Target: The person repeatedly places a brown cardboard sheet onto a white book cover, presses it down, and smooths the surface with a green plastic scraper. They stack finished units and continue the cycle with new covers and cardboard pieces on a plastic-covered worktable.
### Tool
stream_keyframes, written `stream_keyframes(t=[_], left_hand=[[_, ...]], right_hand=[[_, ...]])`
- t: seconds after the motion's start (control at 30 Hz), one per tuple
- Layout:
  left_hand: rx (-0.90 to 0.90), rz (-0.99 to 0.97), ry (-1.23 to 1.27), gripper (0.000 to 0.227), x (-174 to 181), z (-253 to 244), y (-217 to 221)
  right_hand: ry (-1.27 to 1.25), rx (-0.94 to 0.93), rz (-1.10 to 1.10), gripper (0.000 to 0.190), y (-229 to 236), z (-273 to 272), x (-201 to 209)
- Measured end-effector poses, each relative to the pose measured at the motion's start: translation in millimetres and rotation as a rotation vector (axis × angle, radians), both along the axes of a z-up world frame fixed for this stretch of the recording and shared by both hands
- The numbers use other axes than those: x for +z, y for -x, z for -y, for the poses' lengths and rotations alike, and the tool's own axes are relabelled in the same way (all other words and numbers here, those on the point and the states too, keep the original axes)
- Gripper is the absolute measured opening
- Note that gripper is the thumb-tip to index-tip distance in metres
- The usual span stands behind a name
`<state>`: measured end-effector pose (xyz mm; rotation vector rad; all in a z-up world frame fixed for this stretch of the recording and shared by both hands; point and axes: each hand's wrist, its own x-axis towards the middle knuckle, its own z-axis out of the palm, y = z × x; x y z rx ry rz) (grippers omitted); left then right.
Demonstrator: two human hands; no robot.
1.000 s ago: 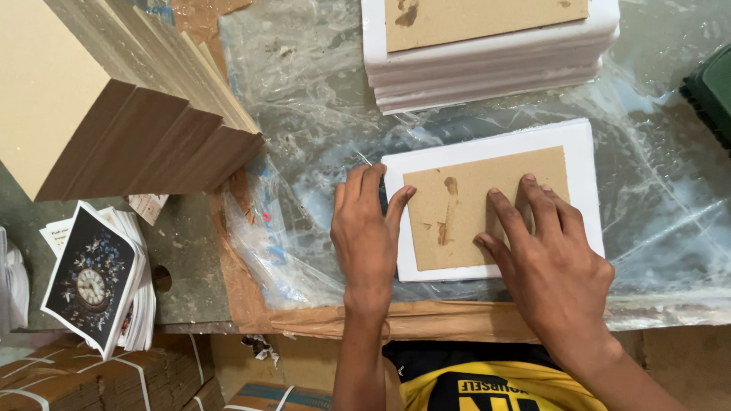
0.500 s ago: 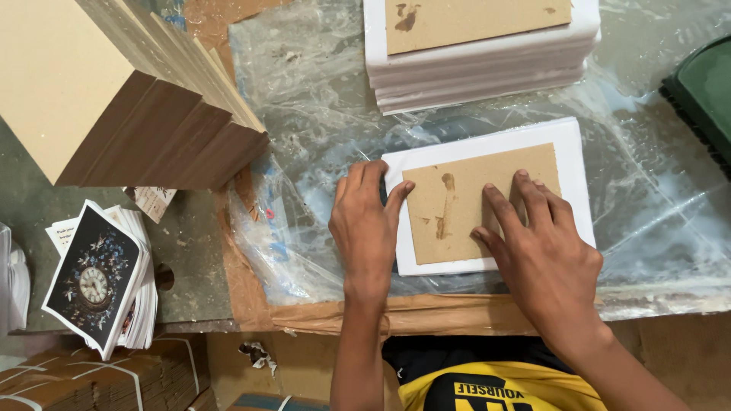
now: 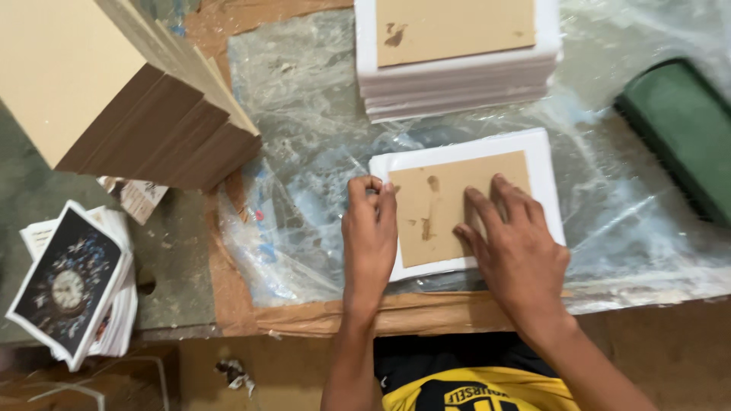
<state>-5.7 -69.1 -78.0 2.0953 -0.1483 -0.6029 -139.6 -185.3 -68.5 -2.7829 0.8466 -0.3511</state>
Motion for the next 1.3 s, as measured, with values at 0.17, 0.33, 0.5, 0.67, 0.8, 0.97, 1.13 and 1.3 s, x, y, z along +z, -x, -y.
stream_keyframes(t=[0.17, 0.33, 0.5, 0.67, 0.8, 0.97, 1.13, 1.3], left_hand=[[-0.173, -0.056, 0.263, 0.06, 13, -15, 25], [-0.079, 0.088, 0.306, 0.086, 18, -14, 44], [-0.132, 0.278, 0.442, 0.087, 25, -13, -22], [-0.294, 0.22, 0.802, 0.089, 21, 90, -148], [-0.372, 0.375, 0.074, 0.085, 20, 162, -191], [-0.306, 0.616, -0.158, 0.109, 31, 152, -168], [-0.356, 0.951, -0.172, 0.087, 41, 80, -99], [-0.897, 0.798, -0.603, 0.102, 32, 11, -30]], right_hand=[[-0.141, -0.052, 0.098, 0.045, 2, 3, 6], [-0.307, -0.011, 0.24, 0.037, 21, 8, 20], [-0.371, -0.189, 0.31, 0.034, 79, 14, 31], [-0.581, -0.357, 0.336, 0.037, 116, 32, 22], [-0.453, -0.392, 0.466, 0.037, 122, 30, 23], [-0.224, -0.378, 0.43, 0.037, 114, 38, 39], [0.245, -0.229, 0.012, 0.063, 105, 124, 38], [0.074, -0.154, -0.306, 0.069, 107, 197, 47]])
